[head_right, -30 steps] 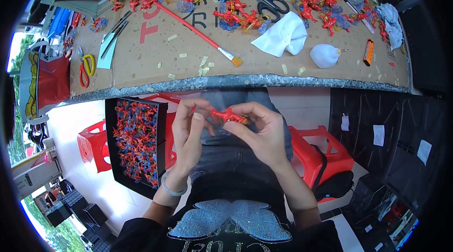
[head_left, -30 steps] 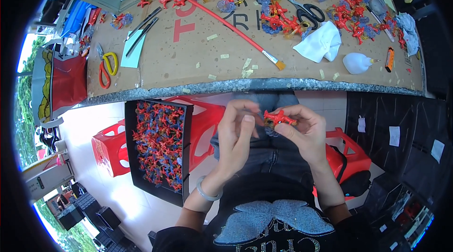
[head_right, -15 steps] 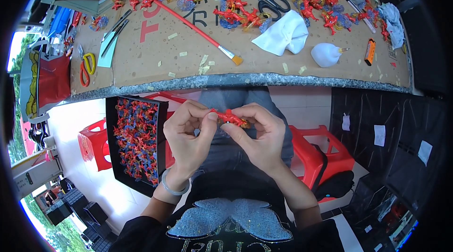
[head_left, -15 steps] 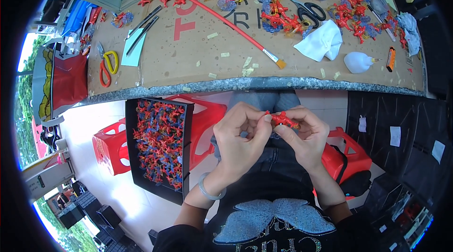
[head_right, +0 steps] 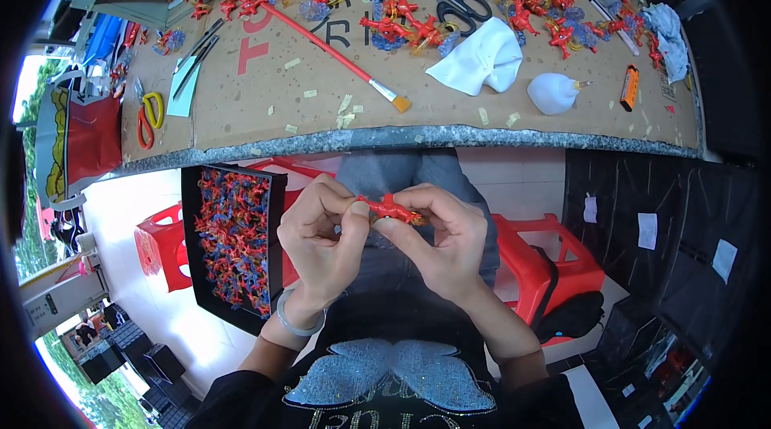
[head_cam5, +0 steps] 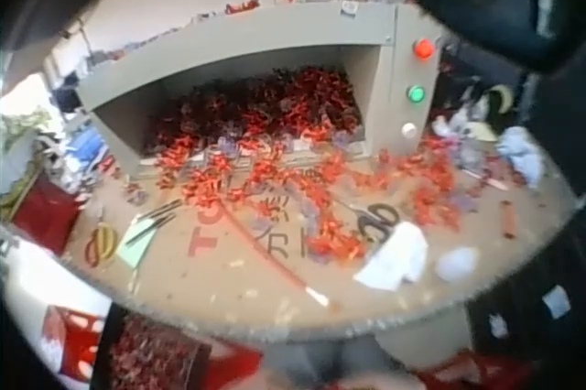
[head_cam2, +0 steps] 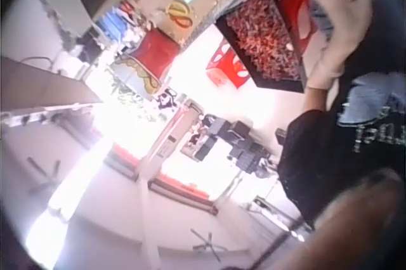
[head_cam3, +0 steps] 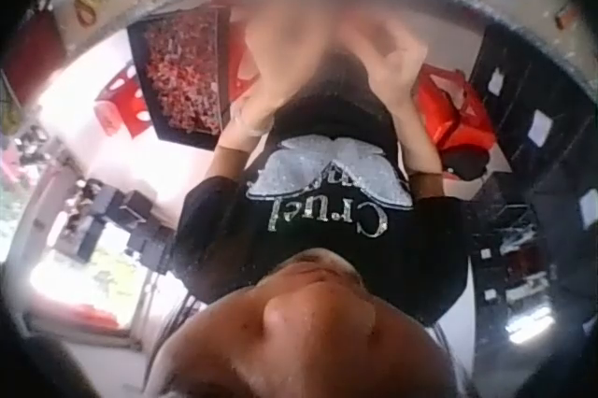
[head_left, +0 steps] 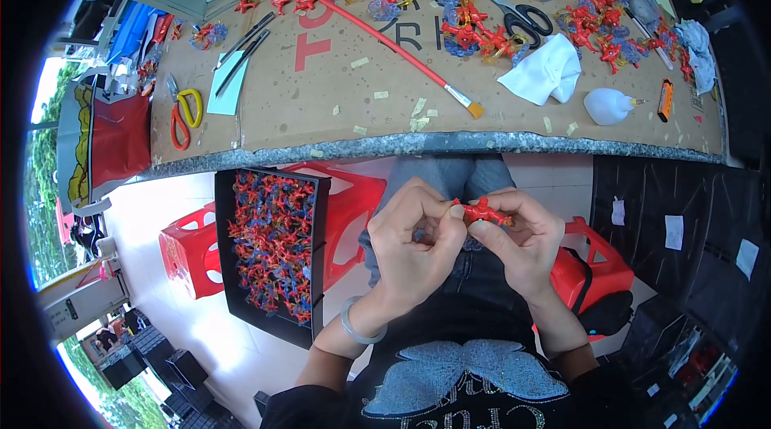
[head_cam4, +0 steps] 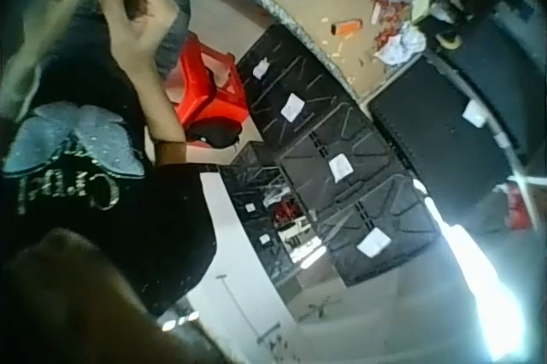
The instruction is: The person assembles toy figurines by attaching components together by hand, applying adhesive using a squeeze bottle and a brush, and trimming pieces with a hand tool.
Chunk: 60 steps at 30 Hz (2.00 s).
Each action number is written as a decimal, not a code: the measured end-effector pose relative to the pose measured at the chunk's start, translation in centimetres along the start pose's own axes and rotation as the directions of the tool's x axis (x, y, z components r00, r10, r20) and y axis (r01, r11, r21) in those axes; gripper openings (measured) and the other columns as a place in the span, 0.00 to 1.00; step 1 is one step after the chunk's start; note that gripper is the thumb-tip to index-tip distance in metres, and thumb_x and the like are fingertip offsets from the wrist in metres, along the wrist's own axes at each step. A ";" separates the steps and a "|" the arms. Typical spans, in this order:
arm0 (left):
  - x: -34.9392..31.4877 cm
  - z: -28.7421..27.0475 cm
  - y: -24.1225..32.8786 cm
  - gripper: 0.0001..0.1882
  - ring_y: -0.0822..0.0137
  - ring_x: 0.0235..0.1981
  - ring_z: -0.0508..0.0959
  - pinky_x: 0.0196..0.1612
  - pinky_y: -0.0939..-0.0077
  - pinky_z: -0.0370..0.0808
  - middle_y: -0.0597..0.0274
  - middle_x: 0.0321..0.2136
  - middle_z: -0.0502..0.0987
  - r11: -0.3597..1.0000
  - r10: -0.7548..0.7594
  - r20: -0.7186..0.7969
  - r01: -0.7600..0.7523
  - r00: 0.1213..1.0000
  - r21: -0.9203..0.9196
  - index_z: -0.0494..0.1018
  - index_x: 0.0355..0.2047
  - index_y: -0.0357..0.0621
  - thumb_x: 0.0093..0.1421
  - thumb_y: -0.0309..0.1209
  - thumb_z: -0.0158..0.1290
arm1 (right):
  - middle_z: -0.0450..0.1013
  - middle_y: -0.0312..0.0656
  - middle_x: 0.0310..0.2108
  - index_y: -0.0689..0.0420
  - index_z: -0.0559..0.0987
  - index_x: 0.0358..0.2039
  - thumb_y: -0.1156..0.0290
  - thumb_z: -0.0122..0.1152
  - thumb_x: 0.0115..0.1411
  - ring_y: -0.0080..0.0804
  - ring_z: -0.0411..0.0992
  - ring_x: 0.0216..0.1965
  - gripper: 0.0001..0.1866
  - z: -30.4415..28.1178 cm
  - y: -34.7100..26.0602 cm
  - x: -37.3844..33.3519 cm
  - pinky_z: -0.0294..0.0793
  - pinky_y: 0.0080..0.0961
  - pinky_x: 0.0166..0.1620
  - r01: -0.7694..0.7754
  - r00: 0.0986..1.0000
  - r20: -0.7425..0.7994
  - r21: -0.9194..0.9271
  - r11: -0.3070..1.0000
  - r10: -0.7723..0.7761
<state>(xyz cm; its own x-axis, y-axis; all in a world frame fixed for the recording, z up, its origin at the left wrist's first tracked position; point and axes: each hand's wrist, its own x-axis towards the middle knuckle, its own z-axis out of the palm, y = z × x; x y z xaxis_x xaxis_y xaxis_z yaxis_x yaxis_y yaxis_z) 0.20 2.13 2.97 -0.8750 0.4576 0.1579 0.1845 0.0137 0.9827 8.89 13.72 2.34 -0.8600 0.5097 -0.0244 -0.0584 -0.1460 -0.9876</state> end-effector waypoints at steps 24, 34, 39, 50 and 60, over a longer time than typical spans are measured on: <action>-0.3 -0.3 -1.1 0.19 0.67 0.45 0.76 0.51 0.75 0.73 0.53 0.43 0.76 0.825 -0.352 0.269 0.433 0.896 -0.364 0.69 0.49 0.27 0.57 0.21 0.56 | 0.75 0.43 0.37 0.69 0.75 0.45 0.81 0.57 0.59 0.23 0.73 0.39 0.13 -0.2 0.9 1.2 0.73 0.16 0.43 -0.060 0.996 -0.064 0.033 0.998 0.063; -0.4 -1.0 -1.6 0.17 0.72 0.42 0.77 0.47 0.79 0.75 0.55 0.40 0.78 0.721 -0.468 0.313 0.562 0.826 -0.405 0.71 0.47 0.27 0.57 0.19 0.55 | 0.77 0.41 0.33 0.67 0.79 0.40 0.79 0.61 0.56 0.23 0.75 0.36 0.11 -0.4 0.4 1.1 0.74 0.17 0.39 0.001 0.998 -0.057 -0.251 0.968 -0.016; -0.5 -1.0 -1.8 0.13 0.74 0.38 0.77 0.44 0.82 0.75 0.57 0.38 0.78 0.676 -0.468 0.309 0.560 0.828 -0.478 0.73 0.44 0.28 0.58 0.19 0.54 | 0.76 0.39 0.32 0.68 0.79 0.37 0.81 0.62 0.55 0.20 0.73 0.34 0.09 -0.1 0.7 0.7 0.72 0.17 0.41 -0.183 0.971 -0.153 0.018 0.983 0.184; -0.9 -0.7 -1.2 0.25 0.74 0.33 0.77 0.39 0.83 0.74 0.54 0.32 0.77 0.784 -0.461 0.245 0.521 0.853 -0.338 0.58 0.48 0.33 0.51 0.14 0.54 | 0.72 0.36 0.28 0.66 0.79 0.32 0.74 0.60 0.57 0.18 0.67 0.30 0.07 -1.1 1.1 1.8 0.65 0.15 0.35 -0.162 0.982 0.071 -0.148 0.976 0.174; -1.3 -0.6 -1.0 0.27 0.73 0.35 0.76 0.41 0.83 0.73 0.53 0.32 0.75 0.881 -0.384 0.225 0.429 0.895 -0.202 0.53 0.47 0.38 0.50 0.10 0.51 | 0.72 0.33 0.24 0.67 0.80 0.29 0.74 0.59 0.58 0.14 0.66 0.28 0.08 -0.7 1.3 1.6 0.64 0.14 0.33 -0.287 0.958 0.025 -0.001 0.958 0.287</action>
<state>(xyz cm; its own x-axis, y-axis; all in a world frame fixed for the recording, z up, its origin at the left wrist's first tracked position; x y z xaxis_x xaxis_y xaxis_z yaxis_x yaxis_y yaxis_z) 0.90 0.96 1.86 -0.7536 0.6046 -0.2578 -0.3031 0.0283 0.9525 7.79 14.93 0.90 -0.8532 0.4249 -0.3025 0.1912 -0.2848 -0.9393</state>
